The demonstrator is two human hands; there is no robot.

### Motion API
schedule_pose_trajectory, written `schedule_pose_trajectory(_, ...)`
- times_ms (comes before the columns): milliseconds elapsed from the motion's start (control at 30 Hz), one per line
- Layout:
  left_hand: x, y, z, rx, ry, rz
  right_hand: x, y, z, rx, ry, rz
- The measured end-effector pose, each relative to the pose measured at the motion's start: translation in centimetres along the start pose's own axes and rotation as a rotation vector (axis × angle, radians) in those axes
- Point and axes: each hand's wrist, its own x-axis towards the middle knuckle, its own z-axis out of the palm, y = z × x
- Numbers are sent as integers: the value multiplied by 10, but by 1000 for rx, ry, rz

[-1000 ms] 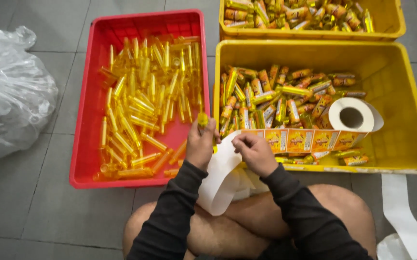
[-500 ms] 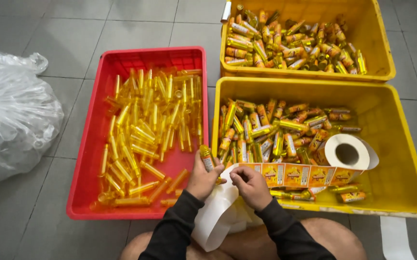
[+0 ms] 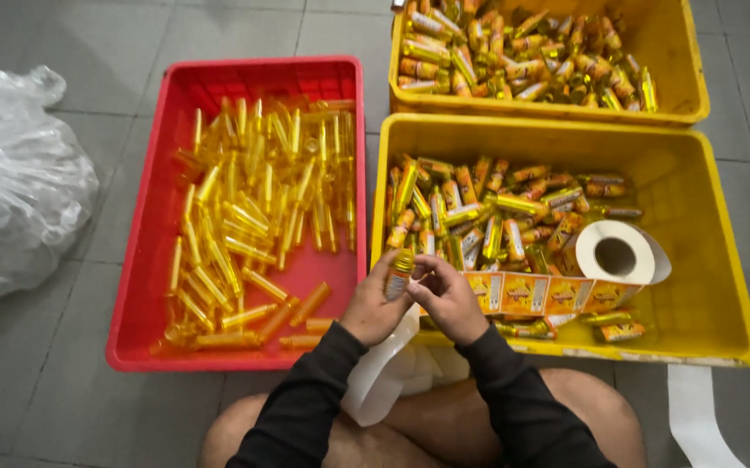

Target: The person sits on the floor between two plastic bins, one containing yellow bottles and the other containing labeled bottles. They pick up a bottle, apply a label from a roll, and place the labeled bottle into the second bin.

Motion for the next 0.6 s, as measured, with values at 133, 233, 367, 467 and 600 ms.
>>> schedule_pose_trajectory(133,-6,11,4,57,-59,165,1,14,-19,-45,-14,13)
schedule_pose_trajectory(233,-7,3,8,107,-35,239,5,6,-29,144,1,101)
schedule_pose_trajectory(367,-1,-10,9,565,40,334,17,-27,-46,-64,261,-73)
schedule_pose_trajectory(467,-6,-15,12,782,-18,213,11,-39,-54,-44,413,-84)
schedule_pose_trajectory(600,-6,-10,14,864,-9,176,8,-43,-56,16,490,-79)
